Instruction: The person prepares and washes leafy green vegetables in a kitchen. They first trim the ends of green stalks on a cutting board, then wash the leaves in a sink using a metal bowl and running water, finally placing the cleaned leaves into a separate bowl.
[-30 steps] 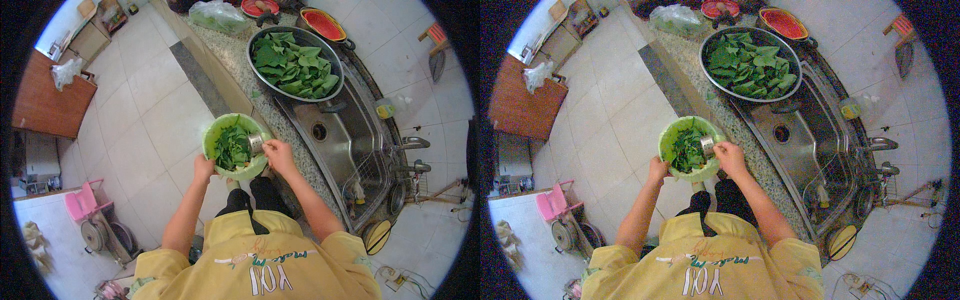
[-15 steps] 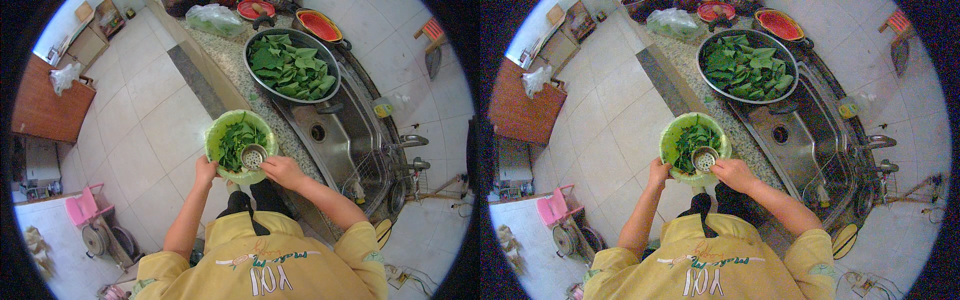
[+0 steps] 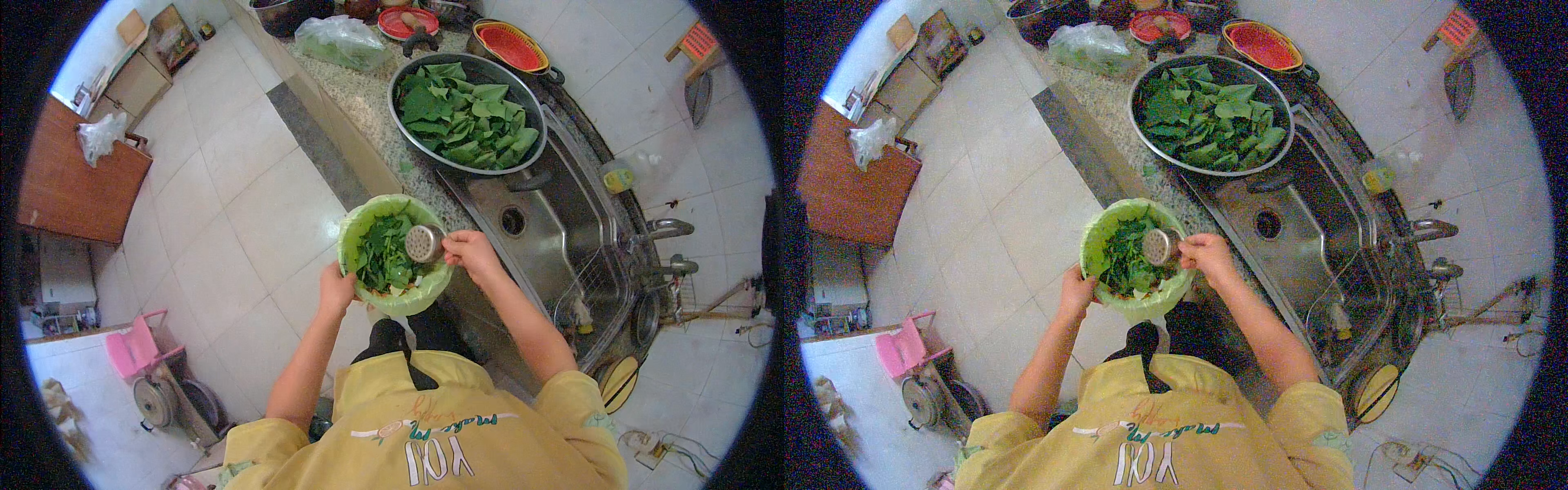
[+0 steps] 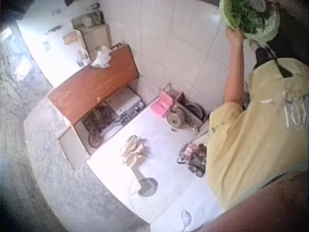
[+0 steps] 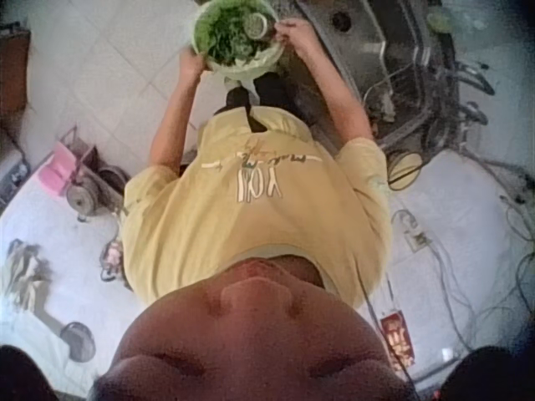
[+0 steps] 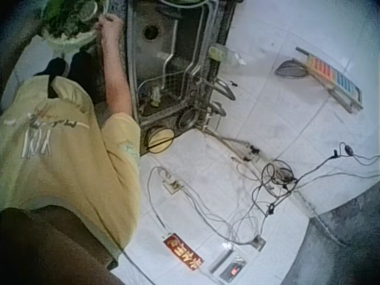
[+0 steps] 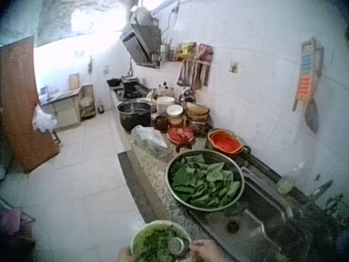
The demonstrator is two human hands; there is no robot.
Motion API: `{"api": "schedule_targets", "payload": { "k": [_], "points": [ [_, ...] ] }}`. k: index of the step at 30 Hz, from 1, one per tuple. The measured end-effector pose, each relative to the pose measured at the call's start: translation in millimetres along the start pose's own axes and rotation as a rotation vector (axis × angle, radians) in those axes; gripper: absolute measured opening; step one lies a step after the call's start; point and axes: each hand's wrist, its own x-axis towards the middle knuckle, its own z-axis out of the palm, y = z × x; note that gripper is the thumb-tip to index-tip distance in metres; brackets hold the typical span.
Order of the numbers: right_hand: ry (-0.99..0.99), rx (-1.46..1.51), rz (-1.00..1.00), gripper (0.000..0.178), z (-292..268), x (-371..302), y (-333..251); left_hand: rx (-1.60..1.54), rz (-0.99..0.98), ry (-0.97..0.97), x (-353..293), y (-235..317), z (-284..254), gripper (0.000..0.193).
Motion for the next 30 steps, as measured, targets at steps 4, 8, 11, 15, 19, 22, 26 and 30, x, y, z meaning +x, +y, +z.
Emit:
{"api": "schedule_targets", "payload": {
  "k": [4,8,11,15,19,22,26,30],
  "points": [
    [0.012,0.061,0.041,0.013,-8.7,4.5,5.5,0.031,0.001,-0.007,0.1,-1.6,-0.4,0.022],
    [-0.002,0.073,0.042,0.012,-15.3,3.1,7.0,0.016,-0.033,0.000,-2.6,-1.2,-0.1,0.023],
    [0.056,-0.158,-0.092,0.013,-9.2,-3.1,-4.3,0.048,-0.012,-0.019,-1.4,0.0,-0.6,0.024],
    [-0.005,-0.542,-0.542,0.011,23.0,-37.7,-41.4,-0.012,-0.030,-0.001,-3.3,0.4,-2.5,0.025],
    [-0.067,-1.096,-1.119,0.017,24.8,-54.2,-46.5,-0.088,-0.045,-0.030,-2.0,-2.0,-5.9,0.025],
    [-0.109,-1.154,-1.211,0.019,19.7,-62.2,-47.3,-0.093,-0.044,-0.054,1.6,-4.1,-6.8,0.026],
    [-0.040,-1.123,-1.253,0.019,1.9,-70.3,-47.5,-0.119,-0.068,0.008,-4.5,6.1,-5.3,0.025],
    [0.092,-1.074,-1.231,0.017,-36.4,-79.9,-48.9,-0.113,-0.084,0.055,-7.4,3.4,-7.5,0.023]
  ]
}}
